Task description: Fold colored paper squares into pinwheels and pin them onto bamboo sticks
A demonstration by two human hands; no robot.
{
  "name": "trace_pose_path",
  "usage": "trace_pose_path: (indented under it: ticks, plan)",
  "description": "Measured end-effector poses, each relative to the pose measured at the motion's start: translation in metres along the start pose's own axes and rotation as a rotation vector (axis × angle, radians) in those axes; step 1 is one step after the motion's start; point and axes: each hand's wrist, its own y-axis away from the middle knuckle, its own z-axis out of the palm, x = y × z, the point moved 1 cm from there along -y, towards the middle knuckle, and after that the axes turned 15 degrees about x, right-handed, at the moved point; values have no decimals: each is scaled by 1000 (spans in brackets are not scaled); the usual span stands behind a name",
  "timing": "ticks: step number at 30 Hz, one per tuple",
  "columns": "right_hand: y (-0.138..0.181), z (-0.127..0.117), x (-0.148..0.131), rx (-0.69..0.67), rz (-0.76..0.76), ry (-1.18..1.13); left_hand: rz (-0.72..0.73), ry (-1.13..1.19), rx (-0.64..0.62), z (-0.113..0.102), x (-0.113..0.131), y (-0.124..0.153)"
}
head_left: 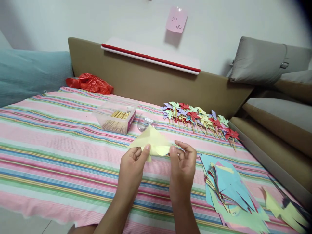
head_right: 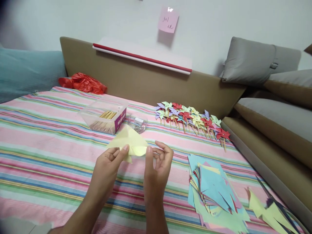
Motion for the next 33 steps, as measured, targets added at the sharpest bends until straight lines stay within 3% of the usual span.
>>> trace_pose_path:
  ticks: [2, 5, 9, 13, 16, 18, 21, 24, 27, 33]
  plan:
    - [-6, -5, -3, -48, 39, 9, 26, -78, -119, -3, 3, -2]
    - [-15, -13, -6, -254, 128, 56, 72, -166, -282, -7, 5, -4]
    - [-20, -18, -8, -513, 124, 147, 176, -258, -310, -10, 5, -5]
    - [-20, -16, -11, -589, 51, 245, 193, -307, -339, -9, 7, -5]
    - [-20, -14, -13, -601, 54, 245, 124, -299, -410, -8, 10, -5]
    - [-19, -13, -13, -584, 94, 201, 71, -250, -393, -8, 10, -6]
    - [-15, -10, -9, -407, 273, 11, 7, -123, -250, -8, 5, -8]
    - [-8, -2, -4, -228, 423, -164, -58, -44, -259, -1, -3, -5]
    - [0, 6, -1, -211, 499, -289, -44, 4, -275, 10, -9, 1]
    - [16, 15, 5, -186, 531, -309, -47, 11, -90, 20, -12, 8]
